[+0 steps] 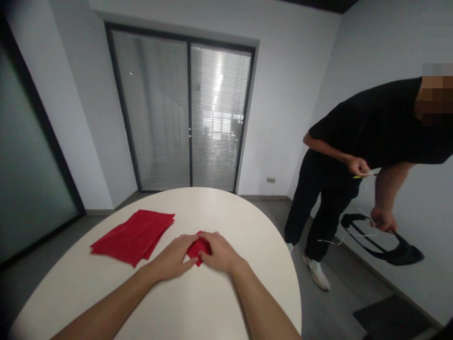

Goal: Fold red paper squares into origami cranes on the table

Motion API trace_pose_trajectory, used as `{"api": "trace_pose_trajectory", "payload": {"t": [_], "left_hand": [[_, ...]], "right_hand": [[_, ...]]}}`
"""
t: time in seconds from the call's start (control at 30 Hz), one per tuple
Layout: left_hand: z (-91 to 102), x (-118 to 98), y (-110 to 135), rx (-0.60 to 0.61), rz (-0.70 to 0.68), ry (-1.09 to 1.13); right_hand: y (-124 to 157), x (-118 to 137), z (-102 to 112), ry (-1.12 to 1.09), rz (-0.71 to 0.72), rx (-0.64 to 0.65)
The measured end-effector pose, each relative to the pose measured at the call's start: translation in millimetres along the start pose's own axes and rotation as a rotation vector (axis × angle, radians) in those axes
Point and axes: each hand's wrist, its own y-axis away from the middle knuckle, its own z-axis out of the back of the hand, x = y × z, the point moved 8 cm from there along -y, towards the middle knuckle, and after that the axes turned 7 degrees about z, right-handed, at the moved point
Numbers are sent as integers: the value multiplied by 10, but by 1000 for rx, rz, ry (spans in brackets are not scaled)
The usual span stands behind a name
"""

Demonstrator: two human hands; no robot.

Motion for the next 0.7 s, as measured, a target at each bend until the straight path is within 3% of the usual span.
{"api": "trace_pose_trajectory", "payload": {"t": [0.27,0.7], "left_hand": [[22,25,-14,-20,27,-3],[38,47,-26,-12,32,0]], "right_hand": [[31,-108,-16,5,-80,-9],[-5,-23,14,-48,-2,-9]]}}
